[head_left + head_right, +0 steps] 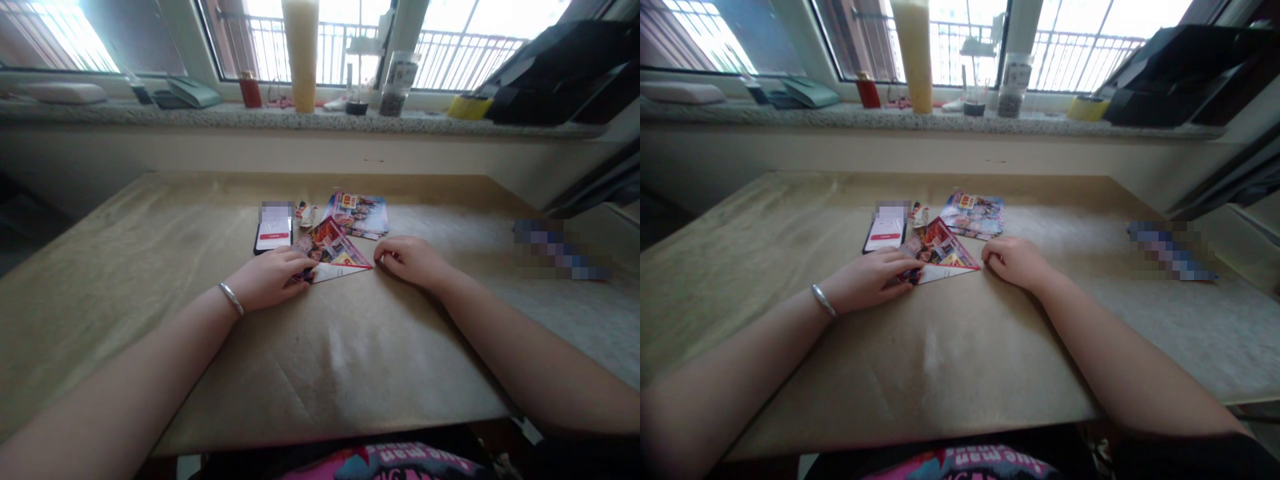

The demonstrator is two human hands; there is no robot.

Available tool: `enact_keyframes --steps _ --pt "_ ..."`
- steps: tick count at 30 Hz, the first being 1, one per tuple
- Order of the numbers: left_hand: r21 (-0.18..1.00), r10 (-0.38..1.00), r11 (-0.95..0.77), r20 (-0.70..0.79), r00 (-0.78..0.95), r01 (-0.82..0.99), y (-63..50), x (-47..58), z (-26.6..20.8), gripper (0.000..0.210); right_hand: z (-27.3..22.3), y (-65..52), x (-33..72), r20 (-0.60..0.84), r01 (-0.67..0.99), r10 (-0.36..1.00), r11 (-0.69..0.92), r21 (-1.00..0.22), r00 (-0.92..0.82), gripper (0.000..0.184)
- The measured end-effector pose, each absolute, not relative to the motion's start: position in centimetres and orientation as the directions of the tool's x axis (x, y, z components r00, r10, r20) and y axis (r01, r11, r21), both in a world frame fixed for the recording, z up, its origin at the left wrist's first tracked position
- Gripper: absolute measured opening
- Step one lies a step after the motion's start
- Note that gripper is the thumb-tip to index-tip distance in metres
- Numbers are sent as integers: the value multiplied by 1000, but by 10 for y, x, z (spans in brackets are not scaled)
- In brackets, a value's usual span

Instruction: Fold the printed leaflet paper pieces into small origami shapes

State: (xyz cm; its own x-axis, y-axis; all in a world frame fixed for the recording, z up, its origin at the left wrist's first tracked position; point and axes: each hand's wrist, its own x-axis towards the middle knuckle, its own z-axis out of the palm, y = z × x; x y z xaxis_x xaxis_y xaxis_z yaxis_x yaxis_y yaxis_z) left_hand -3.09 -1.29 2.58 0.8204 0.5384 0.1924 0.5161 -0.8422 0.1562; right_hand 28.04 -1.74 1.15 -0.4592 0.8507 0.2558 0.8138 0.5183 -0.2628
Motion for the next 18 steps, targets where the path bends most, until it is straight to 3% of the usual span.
enact_keyframes --steps 5,9,13,18 --pt "57 421 -906 216 881 419 -14 -26 17 29 10 -23 262 238 848 932 349 -400 -272 16" --pt "32 340 -939 235 910 343 -16 -23 18 29 8 -25 254 245 767 954 286 -575 -172 27" --pt "37 327 -944 243 913 328 -16 -21 18 31 4 -23 251 318 613 934 349 -708 -165 21" --pt "56 296 -955 244 924 291 -14 -21 17 33 1 -22 250 385 523 908 413 -746 -168 31"
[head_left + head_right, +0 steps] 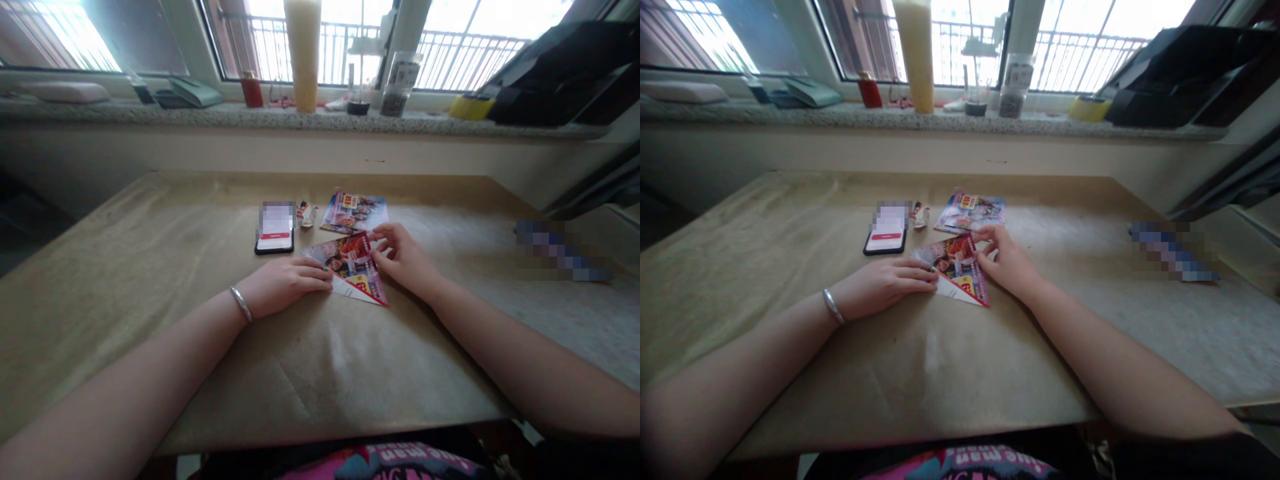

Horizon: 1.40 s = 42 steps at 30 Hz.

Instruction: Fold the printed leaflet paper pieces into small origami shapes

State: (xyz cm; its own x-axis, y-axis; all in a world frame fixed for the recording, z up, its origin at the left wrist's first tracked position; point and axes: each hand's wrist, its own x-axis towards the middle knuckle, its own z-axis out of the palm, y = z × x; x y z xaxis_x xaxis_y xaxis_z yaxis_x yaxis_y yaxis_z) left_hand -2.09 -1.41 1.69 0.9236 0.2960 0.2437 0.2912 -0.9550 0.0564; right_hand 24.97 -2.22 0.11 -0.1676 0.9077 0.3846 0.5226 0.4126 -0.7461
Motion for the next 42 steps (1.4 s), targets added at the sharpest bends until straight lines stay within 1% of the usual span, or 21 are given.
enact_keyframes --steps 3,6,8,11,13,16,19,22,24,27,30,32,36,42 --pt "16 329 -942 234 915 334 -14 -21 18 33 2 -23 250 368 554 911 406 -727 -185 39" --pt "-55 383 -913 222 897 404 -15 -23 18 30 3 -23 251 372 615 905 416 -670 -207 42" --pt "-101 411 -892 225 883 441 -16 -24 19 29 4 -23 252 385 644 897 428 -634 -218 37" --pt "-153 436 -865 240 867 477 -18 -24 20 28 4 -23 252 378 655 896 432 -620 -234 17" --pt "-176 445 -852 250 860 492 -19 -23 21 26 4 -22 251 341 662 913 399 -634 -224 12" --pt "-198 454 -837 267 850 509 -20 -21 22 28 4 -20 250 252 663 962 255 -704 -102 15" --pt "-205 458 -830 282 843 519 -20 -21 23 32 2 -18 250 135 555 991 103 -826 17 21" --pt "-184 469 -829 286 836 528 -20 -22 22 34 0 -17 251 73 452 997 57 -890 17 27" --pt "-160 470 -838 273 839 522 -20 -22 22 36 0 -17 252 80 477 997 74 -876 -8 29" --pt "-129 462 -858 233 856 498 -19 -22 21 35 2 -19 253 167 618 984 167 -768 -59 30" --pt "-107 463 -864 213 860 492 -19 -22 20 36 6 -22 253 285 738 946 300 -604 -152 30" --pt "-94 464 -866 213 860 490 -19 -22 19 37 8 -23 254 328 785 914 380 -489 -238 28" --pt "-86 445 -880 200 873 468 -19 -22 19 40 9 -24 259 339 824 862 479 -304 -376 28" --pt "-56 413 -903 164 896 427 -20 -21 20 42 7 -22 266 346 843 819 523 -124 -457 25"
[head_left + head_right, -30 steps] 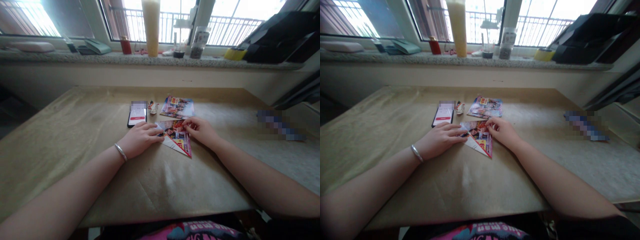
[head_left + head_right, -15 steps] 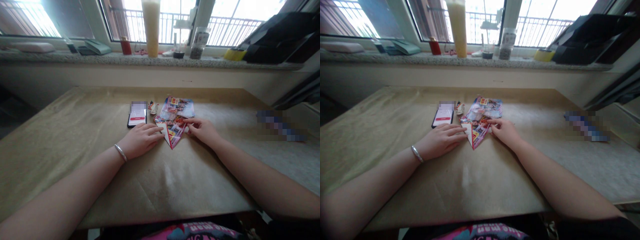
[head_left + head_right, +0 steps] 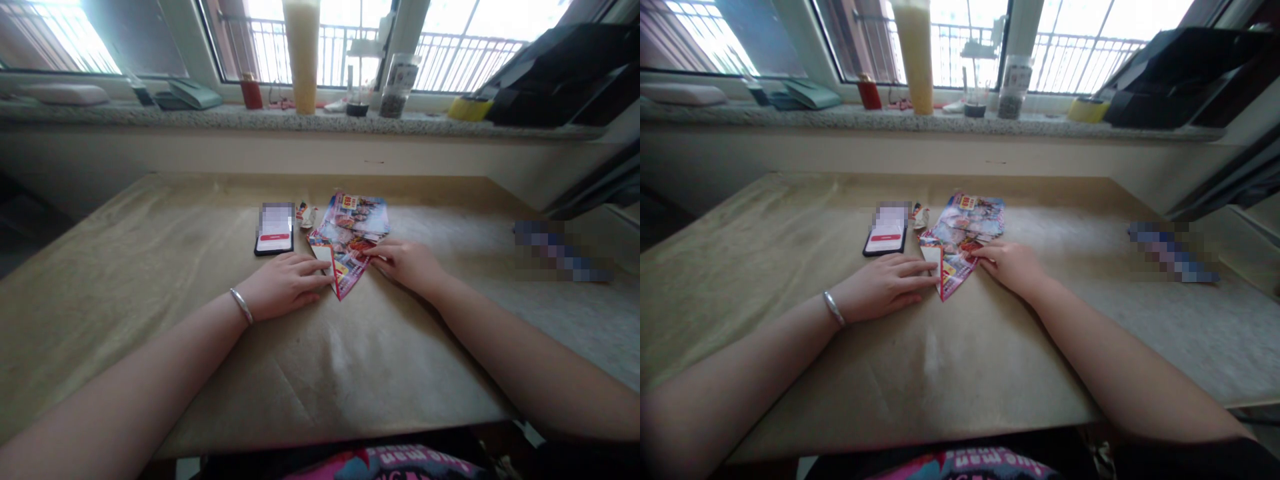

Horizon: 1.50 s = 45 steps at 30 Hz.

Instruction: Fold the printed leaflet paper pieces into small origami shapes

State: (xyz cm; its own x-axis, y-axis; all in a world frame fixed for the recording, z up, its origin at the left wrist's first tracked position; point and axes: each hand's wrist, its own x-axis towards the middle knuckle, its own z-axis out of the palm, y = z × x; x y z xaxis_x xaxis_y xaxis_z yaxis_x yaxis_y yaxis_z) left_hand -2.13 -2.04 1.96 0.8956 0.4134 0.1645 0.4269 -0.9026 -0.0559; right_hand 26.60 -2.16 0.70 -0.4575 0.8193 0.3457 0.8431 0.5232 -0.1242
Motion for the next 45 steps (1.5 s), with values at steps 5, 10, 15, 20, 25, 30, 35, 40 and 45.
enact_keyframes --steps 5,10,15,20,25,30,35,40,45 --pt "-37 413 -904 183 892 426 -20 -21 18 39 11 -20 267 354 754 701 657 21 -620 24" --pt "-27 455 -882 210 865 470 -19 -22 19 34 16 -21 261 376 564 555 820 -98 -742 12" --pt "2 449 -889 193 873 457 -19 -22 22 35 20 -28 252 312 507 543 840 -192 -780 11" --pt "-11 418 -903 221 881 430 -19 -22 22 34 23 -35 244 274 501 532 847 -181 -801 13" --pt "-71 419 -890 262 869 451 -18 -22 21 30 28 -41 240 237 625 668 744 -237 -705 11" --pt "-106 436 -875 252 864 472 -17 -23 23 27 31 -43 239 245 634 710 702 -324 -661 8" --pt "-106 423 -881 258 869 461 -18 -22 24 21 28 -41 240 249 634 747 659 -406 -617 8" --pt "-58 413 -897 244 877 438 -19 -22 25 28 25 -40 240 185 672 831 537 -509 -524 9" --pt "4 427 -900 206 880 436 -20 -22 21 33 25 -36 239 135 739 898 424 -524 -419 14"
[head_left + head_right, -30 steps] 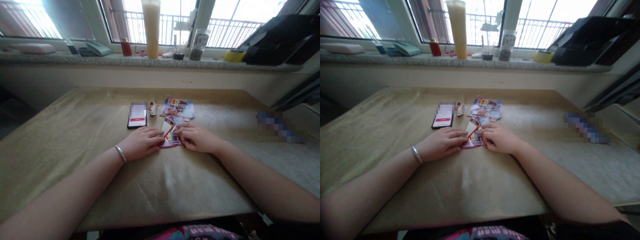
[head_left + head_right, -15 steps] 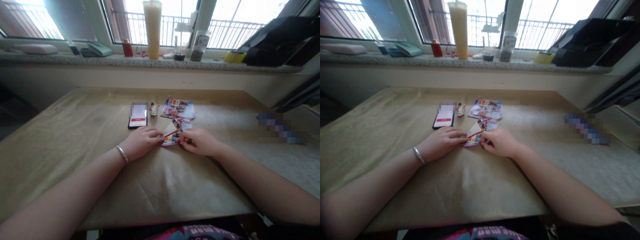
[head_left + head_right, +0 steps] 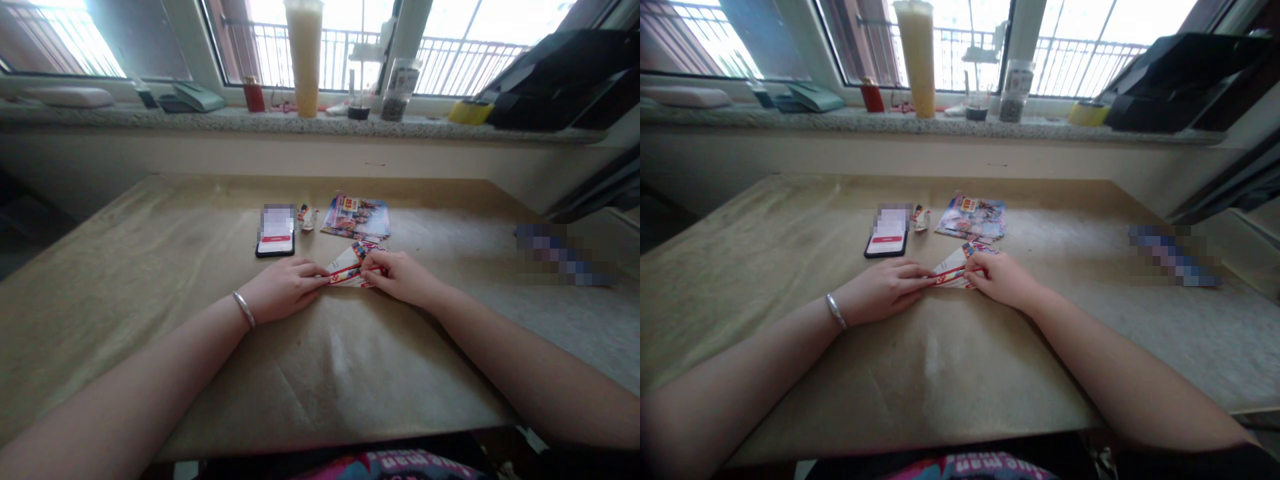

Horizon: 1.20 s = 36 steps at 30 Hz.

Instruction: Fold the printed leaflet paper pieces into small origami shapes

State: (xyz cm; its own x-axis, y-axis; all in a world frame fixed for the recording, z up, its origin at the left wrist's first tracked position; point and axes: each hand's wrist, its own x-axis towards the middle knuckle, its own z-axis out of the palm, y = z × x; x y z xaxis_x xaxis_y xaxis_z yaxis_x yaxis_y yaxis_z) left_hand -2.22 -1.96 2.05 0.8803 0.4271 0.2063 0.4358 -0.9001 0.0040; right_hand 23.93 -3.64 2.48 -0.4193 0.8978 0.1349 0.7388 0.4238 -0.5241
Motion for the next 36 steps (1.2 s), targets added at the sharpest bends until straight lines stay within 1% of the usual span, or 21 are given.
enact_keyframes --steps 4,7,13,15,19,24,26,32,36 --pt "47 461 -887 171 871 460 -21 -21 16 41 24 -33 243 124 759 918 383 -526 -377 16" --pt "71 469 -883 151 870 464 -22 -20 17 42 23 -30 248 110 767 923 370 -525 -369 17" --pt "150 462 -884 150 874 442 -20 -21 21 44 18 -24 254 76 747 936 321 -583 -342 19" --pt "144 433 -899 160 887 413 -20 -21 21 41 17 -22 255 69 748 934 323 -580 -350 21" --pt "89 390 -921 185 902 380 -21 -21 19 39 16 -20 260 38 767 912 365 -528 -408 28" --pt "61 382 -924 183 906 378 -22 -21 18 40 11 -17 268 4 698 889 362 -617 -457 30" --pt "72 383 -924 179 906 376 -22 -20 18 42 8 -15 271 12 691 887 368 -622 -462 29" --pt "162 426 -901 158 891 402 -22 -18 18 40 9 -13 268 13 769 919 337 -543 -394 30" --pt "197 450 -887 169 877 418 -22 -18 19 38 9 -14 266 31 824 936 324 -465 -350 29"
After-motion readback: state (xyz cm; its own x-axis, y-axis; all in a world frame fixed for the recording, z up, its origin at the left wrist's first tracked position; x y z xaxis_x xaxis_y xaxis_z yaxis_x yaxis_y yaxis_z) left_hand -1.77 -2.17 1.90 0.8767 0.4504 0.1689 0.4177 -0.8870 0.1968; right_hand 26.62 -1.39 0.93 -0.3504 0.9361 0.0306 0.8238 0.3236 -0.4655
